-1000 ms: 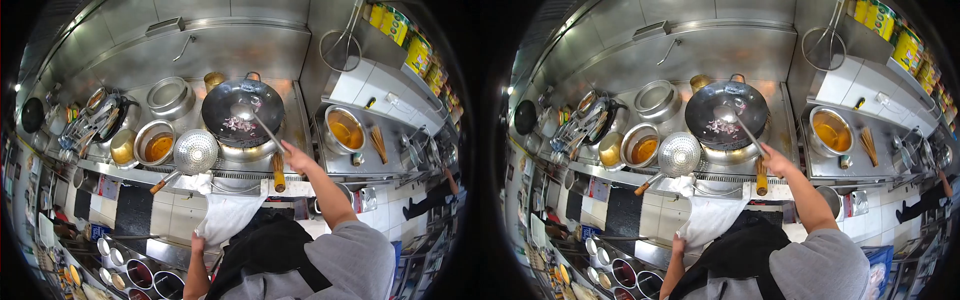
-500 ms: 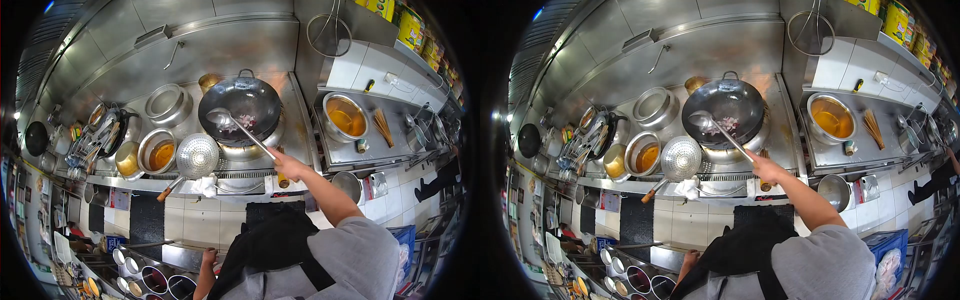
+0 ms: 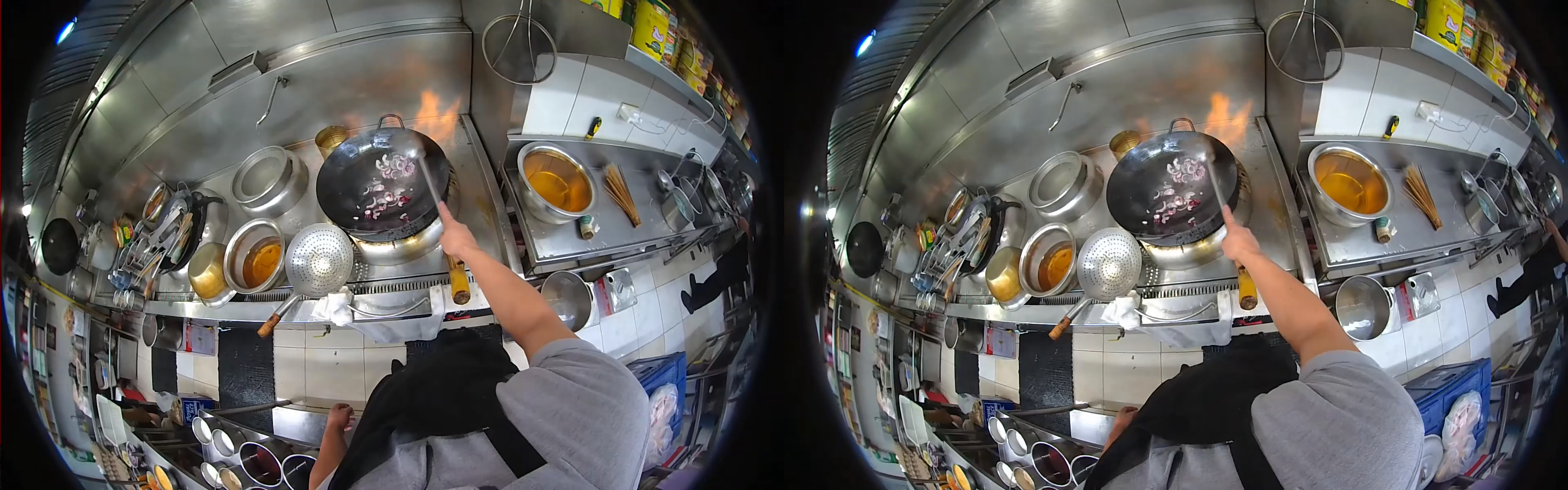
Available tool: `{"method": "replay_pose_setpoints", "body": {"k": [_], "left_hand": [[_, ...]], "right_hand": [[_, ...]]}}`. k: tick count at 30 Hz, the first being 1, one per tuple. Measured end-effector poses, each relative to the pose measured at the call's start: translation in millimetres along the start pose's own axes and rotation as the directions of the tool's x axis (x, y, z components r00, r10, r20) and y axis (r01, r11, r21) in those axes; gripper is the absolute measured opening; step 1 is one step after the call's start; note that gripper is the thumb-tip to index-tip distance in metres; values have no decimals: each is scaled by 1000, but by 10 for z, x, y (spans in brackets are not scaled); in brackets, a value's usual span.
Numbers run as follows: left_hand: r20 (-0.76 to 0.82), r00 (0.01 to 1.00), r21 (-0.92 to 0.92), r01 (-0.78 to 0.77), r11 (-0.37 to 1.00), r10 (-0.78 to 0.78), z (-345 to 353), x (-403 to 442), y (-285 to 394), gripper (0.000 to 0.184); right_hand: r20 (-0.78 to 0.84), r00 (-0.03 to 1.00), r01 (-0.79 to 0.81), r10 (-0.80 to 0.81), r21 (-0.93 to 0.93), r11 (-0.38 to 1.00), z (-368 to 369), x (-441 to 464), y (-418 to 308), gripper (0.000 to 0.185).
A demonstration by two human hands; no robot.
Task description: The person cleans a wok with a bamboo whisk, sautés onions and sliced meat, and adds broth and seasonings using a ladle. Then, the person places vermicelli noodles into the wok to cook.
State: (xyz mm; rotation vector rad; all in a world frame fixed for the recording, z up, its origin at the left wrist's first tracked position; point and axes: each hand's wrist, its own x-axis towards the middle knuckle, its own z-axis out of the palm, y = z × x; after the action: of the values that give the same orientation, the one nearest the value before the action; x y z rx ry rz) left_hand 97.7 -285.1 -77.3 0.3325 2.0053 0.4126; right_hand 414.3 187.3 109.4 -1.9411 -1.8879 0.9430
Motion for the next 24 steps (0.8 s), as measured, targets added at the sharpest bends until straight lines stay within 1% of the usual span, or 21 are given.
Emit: {"method": "replay_pose_setpoints", "body": {"k": [2, 3, 4, 5, 6, 7, 8, 9, 10, 12, 13, 14, 15, 16, 17, 18, 19, 21, 22, 23, 24], "left_hand": [[34, 999, 67, -13, 998, 11, -44, 145, -25, 30], [47, 999, 90, -17, 996, 13, -61, 250, -69, 30], [49, 999, -46, -1, 999, 3, -61, 455, -180, 31], [52, 999, -182, 18, 983, -9, -86, 558, -261, 31], [54, 998, -182, 22, 983, -12, -126, 548, -256, 31], [53, 999, -259, 15, 966, -1, -143, 531, -220, 32], [53, 999, -336, 10, 942, 8, -135, 503, -203, 33], [57, 998, -340, 17, 940, 3, -107, 530, -256, 33], [71, 997, -326, -6, 945, 31, -81, 562, -305, 33], [84, 994, -314, -33, 949, 62, -52, 511, -320, 33], [82, 996, -179, -32, 983, 47, -44, 428, -281, 35], [74, 997, -45, -32, 998, 35, -57, 320, -169, 38], [74, 997, -42, -18, 999, 21, -66, 304, -205, 41], [75, 997, -40, -5, 999, 8, -74, 295, -247, 45], [74, 997, -189, 9, 982, 5, -60, 453, -481, 46], [75, 997, -339, 22, 941, 4, -15, 570, -592, 48], [82, 997, -352, 26, 936, 4, 19, 563, -585, 48], [116, 993, -444, 85, 892, -36, -3, 420, -565, 46], [124, 992, -447, 91, 890, -40, -5, 389, -513, 46], [147, 989, -401, 90, 912, -32, 3, 371, -405, 45], [173, 985, -353, 87, 932, -26, 7, 397, -324, 45]], "right_hand": [[205, 967, 90, -154, 293, 952, 115, 70, 118, 85], [287, 942, 80, -177, 320, 944, 59, -2, 122, 85], [286, 942, 80, -176, 319, 944, -71, -207, 73, 85], [336, 917, 121, -217, 283, 951, -205, -508, 23, 85], [386, 887, 164, -252, 248, 955, -301, -699, -2, 85], [387, 887, 164, -251, 244, 956, -377, -752, 2, 85], [435, 866, 174, -246, 200, 964, -444, -792, 27, 84], [484, 842, 182, -237, 158, 971, -465, -821, 53, 83], [489, 841, 179, -233, 154, 972, -459, -811, 57, 83], [340, 920, 239, -193, -99, 966, -443, -714, 34, 81], [281, 925, 317, -255, -203, 927, -421, -635, 101, 82], [267, 924, 341, -274, -250, 906, -533, -631, 158, 82], [261, 921, 362, -289, -300, 883, -701, -718, 195, 82], [296, 919, 356, -260, -341, 870, -914, -843, 249, 83], [325, 917, 352, -231, -385, 853, -1206, -1031, 207, 83], [388, 896, 358, -213, -352, 865, -1492, -1245, 122, 84], [452, 871, 360, -193, -320, 876, -1661, -1389, 82, 85], [448, 871, 388, -202, -373, 843, -1604, -1371, 240, 86], [439, 872, 409, -214, -415, 813, -1509, -1331, 300, 86], [413, 893, 372, -180, -448, 813, -1338, -1221, 316, 86], [415, 893, 367, -172, -455, 811, -1142, -1114, 254, 86]]}}
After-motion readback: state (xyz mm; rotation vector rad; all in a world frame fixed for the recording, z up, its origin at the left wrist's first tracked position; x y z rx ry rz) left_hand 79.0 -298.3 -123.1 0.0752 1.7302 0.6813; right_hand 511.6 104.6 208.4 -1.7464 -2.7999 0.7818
